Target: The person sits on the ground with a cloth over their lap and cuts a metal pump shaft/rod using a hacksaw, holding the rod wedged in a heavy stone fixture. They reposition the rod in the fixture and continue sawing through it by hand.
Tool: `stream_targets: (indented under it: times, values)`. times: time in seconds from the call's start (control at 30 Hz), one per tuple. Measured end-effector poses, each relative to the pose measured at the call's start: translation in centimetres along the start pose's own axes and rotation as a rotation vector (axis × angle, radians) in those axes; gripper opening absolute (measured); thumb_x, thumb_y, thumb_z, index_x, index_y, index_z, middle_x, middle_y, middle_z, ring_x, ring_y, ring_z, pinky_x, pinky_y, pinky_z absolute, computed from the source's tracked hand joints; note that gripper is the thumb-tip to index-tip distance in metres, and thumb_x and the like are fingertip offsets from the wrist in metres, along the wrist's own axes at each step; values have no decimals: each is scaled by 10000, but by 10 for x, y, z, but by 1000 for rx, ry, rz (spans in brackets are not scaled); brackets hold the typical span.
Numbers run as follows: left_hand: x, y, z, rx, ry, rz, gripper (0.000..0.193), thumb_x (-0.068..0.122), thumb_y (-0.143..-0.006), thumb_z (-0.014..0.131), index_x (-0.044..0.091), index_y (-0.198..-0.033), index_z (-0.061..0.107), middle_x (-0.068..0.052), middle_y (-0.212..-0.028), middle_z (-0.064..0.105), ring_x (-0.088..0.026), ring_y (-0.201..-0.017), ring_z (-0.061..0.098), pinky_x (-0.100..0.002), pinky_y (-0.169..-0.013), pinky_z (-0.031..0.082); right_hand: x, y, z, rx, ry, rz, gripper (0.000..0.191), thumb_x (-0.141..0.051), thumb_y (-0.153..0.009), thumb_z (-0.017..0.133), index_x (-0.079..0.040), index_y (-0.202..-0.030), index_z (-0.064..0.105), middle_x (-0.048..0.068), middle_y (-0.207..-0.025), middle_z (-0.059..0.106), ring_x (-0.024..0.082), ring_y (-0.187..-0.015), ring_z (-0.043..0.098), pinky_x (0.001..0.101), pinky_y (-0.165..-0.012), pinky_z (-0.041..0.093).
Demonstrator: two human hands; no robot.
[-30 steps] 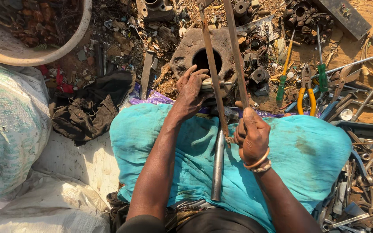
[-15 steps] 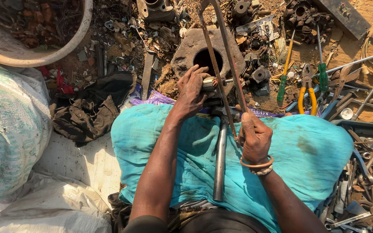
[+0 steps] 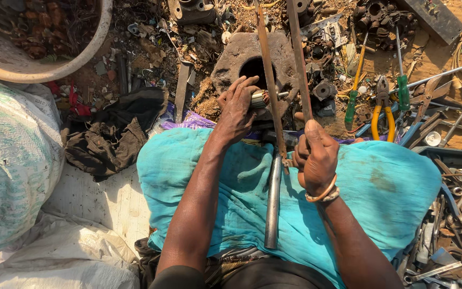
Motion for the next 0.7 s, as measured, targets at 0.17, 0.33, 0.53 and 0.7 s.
stream_targets:
  times: [0.17, 0.33, 0.53, 0.7]
  values:
    - [1, 4, -2, 10, 16, 12, 598, 220, -856, 835, 181, -1365, 525, -27, -1618, 400, -297, -1551, 276, -527, -1194, 217, 13, 31, -25, 1, 35, 28, 502, -322, -1072, 506, 73, -1375, 567, -80, -549, 276, 29, -425, 239, 253, -394, 232]
    - [-3, 1, 1, 1, 42, -21, 617, 271, -808, 860, 205, -1342, 560, -3, -1623, 389, -279, -1535, 290, -516, -1221, 223, 16, 82, -45, 23, 69, 79, 490, -326, -1071, 485, 77, -1332, 583, -64, -520, 289, 43, -406, 267, 266, -385, 279]
    - [-4, -2, 0, 12, 17, -9, 612, 210, -845, 858, 214, -1372, 547, -1, -1638, 401, -289, -1555, 280, -514, -1211, 214, -17, 5, 15, -21, -89, -25, 415, -298, -1103, 492, 16, -1360, 582, -87, -553, 260, 38, -421, 224, 260, -379, 207]
    - [-2, -3, -4, 39, 82, 31, 629, 155, -820, 839, 215, -1365, 531, 3, -1647, 394, -293, -1573, 269, -502, -1243, 228, -46, -25, 8, -55, -164, -16, 411, -329, -1105, 486, -16, -1355, 575, -85, -557, 236, 49, -417, 204, 263, -376, 200]
Point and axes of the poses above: each hand's wrist, its own y-axis away from the middle knuckle, its own z-axis out of the palm, x = y × z, the point moved 9 cm from there along -y, towards the middle knuckle
